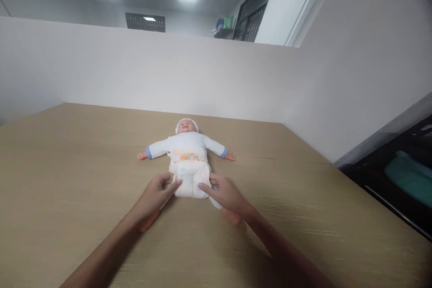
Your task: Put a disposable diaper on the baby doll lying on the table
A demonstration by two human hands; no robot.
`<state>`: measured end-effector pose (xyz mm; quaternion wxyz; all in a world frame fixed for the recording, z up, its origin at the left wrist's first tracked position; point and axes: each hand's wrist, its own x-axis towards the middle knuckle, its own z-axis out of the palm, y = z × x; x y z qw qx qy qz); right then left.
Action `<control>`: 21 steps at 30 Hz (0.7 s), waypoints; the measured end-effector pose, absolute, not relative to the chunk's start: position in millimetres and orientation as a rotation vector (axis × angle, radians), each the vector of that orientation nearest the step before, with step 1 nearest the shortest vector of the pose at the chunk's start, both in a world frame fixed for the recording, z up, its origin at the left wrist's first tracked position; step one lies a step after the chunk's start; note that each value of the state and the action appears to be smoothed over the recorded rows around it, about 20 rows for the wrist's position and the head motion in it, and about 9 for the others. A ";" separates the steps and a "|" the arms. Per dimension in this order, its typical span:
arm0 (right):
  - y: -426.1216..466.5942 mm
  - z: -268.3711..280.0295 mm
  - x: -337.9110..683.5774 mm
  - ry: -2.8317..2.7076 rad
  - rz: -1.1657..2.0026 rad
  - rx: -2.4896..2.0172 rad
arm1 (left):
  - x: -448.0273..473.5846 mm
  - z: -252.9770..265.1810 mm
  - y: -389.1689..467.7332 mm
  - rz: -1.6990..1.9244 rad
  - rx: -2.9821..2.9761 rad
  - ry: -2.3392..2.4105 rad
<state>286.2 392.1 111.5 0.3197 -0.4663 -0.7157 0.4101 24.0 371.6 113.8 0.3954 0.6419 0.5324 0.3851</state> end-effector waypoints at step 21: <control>400.4 123.7 310.9 -2.232 0.999 -1.113 | -15.5 107.0 387.3 0.626 1.881 1.175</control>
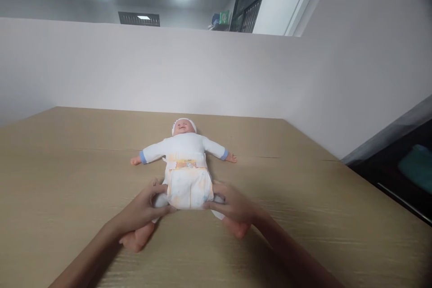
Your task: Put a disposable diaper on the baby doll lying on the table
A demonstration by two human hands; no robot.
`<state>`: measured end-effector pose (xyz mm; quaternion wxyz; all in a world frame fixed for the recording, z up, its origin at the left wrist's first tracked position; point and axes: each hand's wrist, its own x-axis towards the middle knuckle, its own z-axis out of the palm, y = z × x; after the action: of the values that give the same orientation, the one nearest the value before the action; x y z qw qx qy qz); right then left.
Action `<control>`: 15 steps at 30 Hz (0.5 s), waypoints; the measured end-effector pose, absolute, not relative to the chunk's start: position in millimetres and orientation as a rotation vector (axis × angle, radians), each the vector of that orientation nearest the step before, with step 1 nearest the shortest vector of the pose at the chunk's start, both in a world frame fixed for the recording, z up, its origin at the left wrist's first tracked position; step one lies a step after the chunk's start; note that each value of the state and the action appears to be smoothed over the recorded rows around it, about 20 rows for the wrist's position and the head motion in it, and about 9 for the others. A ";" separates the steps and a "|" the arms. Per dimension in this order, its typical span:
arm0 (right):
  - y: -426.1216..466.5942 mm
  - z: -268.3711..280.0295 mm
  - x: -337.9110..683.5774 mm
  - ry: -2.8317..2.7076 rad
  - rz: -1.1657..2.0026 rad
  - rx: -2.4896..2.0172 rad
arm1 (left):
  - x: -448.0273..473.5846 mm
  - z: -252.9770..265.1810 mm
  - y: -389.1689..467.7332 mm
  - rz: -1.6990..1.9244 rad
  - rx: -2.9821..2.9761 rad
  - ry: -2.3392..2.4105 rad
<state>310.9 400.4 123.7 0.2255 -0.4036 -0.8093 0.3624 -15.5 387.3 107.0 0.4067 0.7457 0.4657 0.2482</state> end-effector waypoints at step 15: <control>399.1 105.3 318.0 -2.040 1.111 -1.123 | -20.4 105.3 388.6 0.667 1.819 1.104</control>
<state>318.0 399.1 105.3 0.2772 -0.4181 -0.7598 0.4136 -20.4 388.6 105.3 0.4404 0.7323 0.4446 0.2687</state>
